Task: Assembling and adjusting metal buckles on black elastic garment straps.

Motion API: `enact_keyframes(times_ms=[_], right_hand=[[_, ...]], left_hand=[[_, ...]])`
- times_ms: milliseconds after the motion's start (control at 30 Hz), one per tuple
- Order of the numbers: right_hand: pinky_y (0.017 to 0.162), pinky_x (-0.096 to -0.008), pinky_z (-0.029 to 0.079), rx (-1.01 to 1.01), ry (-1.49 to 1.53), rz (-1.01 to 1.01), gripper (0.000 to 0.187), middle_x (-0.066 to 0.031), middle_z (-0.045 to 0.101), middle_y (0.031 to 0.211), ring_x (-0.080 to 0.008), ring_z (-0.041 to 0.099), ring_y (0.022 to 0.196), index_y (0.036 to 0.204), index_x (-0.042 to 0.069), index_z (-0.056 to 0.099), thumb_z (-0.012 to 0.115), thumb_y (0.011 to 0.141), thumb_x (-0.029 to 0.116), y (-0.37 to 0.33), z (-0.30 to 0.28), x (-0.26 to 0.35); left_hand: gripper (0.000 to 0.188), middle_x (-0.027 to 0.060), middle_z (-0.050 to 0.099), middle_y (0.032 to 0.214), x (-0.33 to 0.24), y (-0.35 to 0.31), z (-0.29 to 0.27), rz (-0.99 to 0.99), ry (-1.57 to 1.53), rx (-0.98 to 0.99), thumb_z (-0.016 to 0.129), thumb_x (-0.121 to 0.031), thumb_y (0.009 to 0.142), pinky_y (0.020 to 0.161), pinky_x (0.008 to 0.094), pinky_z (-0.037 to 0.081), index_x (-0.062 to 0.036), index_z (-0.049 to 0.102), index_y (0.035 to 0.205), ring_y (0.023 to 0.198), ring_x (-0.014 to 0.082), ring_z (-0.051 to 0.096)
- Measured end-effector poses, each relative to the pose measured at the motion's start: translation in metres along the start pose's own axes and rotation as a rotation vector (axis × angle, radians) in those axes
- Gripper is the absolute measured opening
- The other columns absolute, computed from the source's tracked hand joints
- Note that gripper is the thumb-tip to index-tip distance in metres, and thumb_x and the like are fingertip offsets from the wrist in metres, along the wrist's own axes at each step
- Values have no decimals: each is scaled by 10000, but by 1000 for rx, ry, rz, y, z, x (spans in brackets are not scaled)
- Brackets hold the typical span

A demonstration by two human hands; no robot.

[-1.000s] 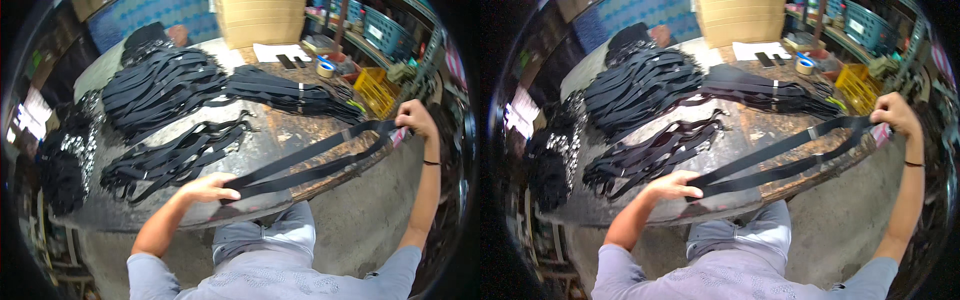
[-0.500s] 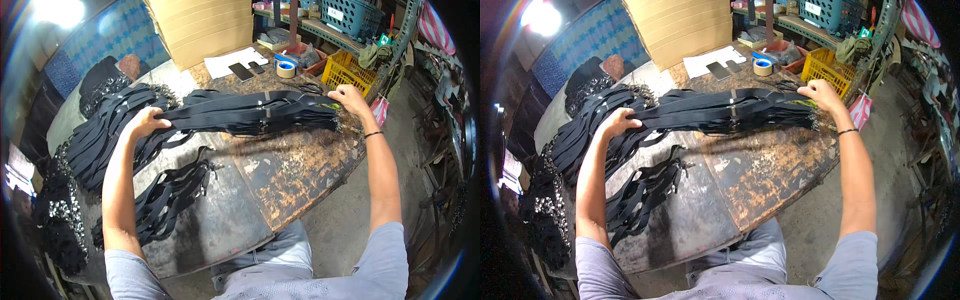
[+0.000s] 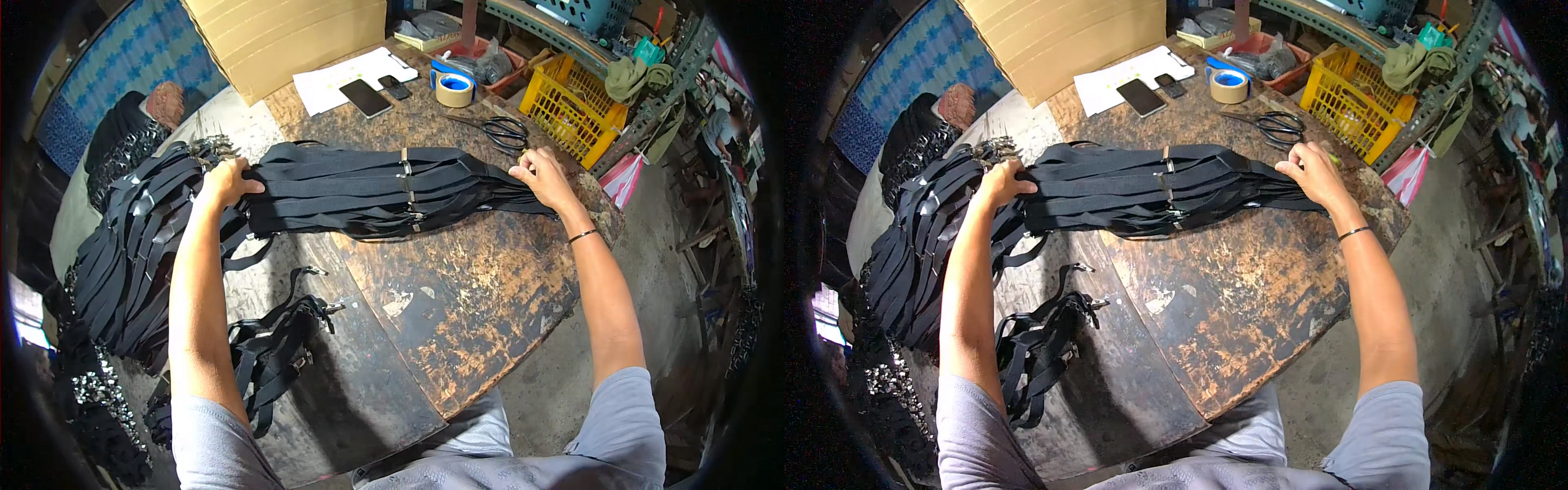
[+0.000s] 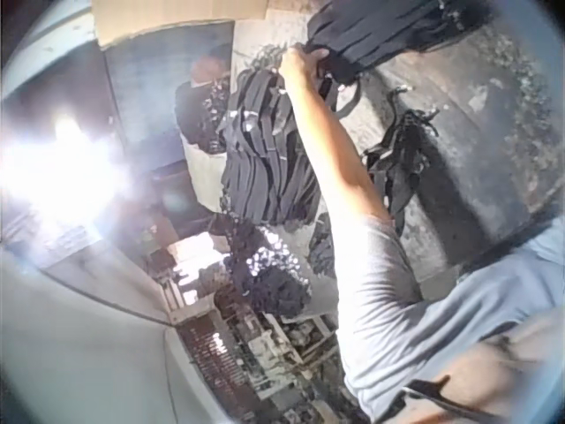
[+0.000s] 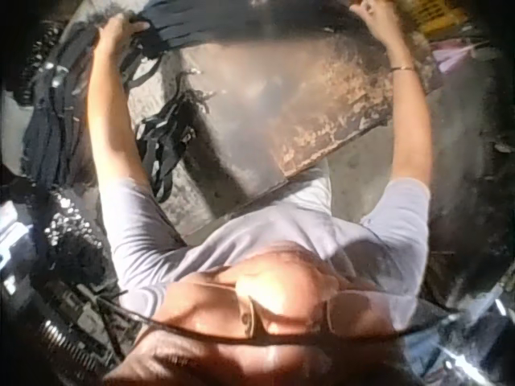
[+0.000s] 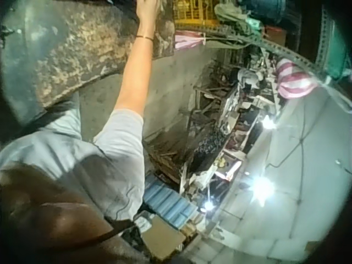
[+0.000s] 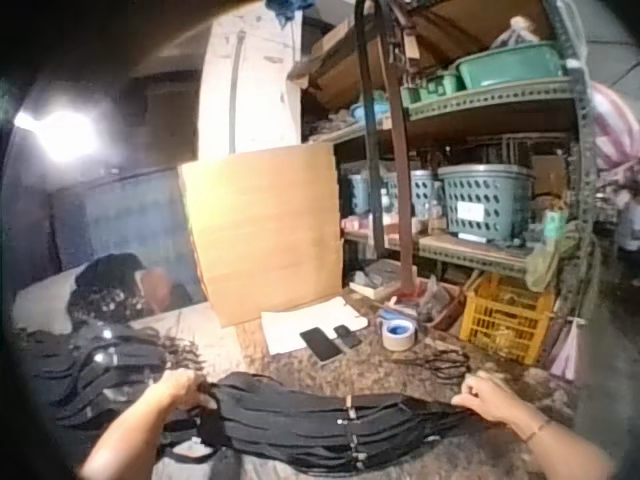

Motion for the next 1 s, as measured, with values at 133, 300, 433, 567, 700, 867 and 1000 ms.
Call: enact_keyframes(times_ms=[133, 300, 433, 567, 700, 867, 1000], right_hand=[[739, -430, 458, -163, -192, -325, 273, -189, 621, 870, -381, 577, 847, 871, 11, 655, 648, 908, 281, 6, 7, -5], [932, -341, 458, -414, -69, -232, 309, -130, 638, 1126, -247, 604, 1031, 1120, -18, 654, 540, 1023, 253, -10, -56, 5], [878, -262, 446, -161, 296, -209, 209, -48, 636, 1037, -116, 571, 975, 1085, 2, 654, 582, 1008, 182, -43, 6, 91], [763, -281, 486, 98, 467, -255, 161, -47, 669, 909, -127, 602, 829, 971, 4, 682, 635, 962, 158, -101, 73, 193], [757, -322, 519, 209, 510, -482, 137, -118, 693, 883, -220, 660, 802, 934, 1, 702, 670, 904, 131, -134, 134, 286], [762, -386, 528, 399, 419, -735, 130, -161, 685, 905, -328, 667, 851, 951, 19, 687, 679, 877, 126, -186, 178, 378], [758, -398, 521, 494, 406, -715, 123, -172, 674, 890, -344, 662, 856, 959, 18, 685, 680, 860, 91, -216, 203, 398]], left_hand=[[807, 245, 538, 1314, 22, -7, 5, 74, 50, -118, 843, -434, 679, 983, 453, 460, -25, 549, 1309, 1220, 406, 533], [830, 228, 455, 1420, 9, -61, -28, 292, -21, -535, 736, -560, 797, 1076, 445, 416, -65, 473, 1408, 1319, 390, 455], [623, 178, 493, 1387, 21, -211, -49, 317, -216, -448, 745, -427, 849, 1014, 399, 460, -74, 559, 1328, 1233, 327, 529], [482, 198, 572, 1276, 18, -384, -33, 102, -545, -494, 795, -220, 784, 1042, 418, 431, -36, 632, 1198, 1219, 356, 541], [919, 236, 394, 1458, 45, -542, 35, -571, -30, -594, 852, -489, 666, 1121, 534, 289, -107, 476, 1412, 1356, 439, 350], [1223, 245, 152, 1602, 114, -640, 112, -1036, -107, -378, 818, -584, 650, 1170, 556, 186, -181, 132, 1579, 1473, 445, 136], [1131, 256, 143, 1604, 150, -616, 116, -986, -128, -332, 724, -670, 711, 1184, 555, 139, -175, 183, 1571, 1482, 400, 172]])
Point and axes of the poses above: each hand's wrist, its own y-axis towards the middle knuckle, its own z-axis out of the palm, x = y × z, the point moved 4 cm from there along y, towards the middle knuckle
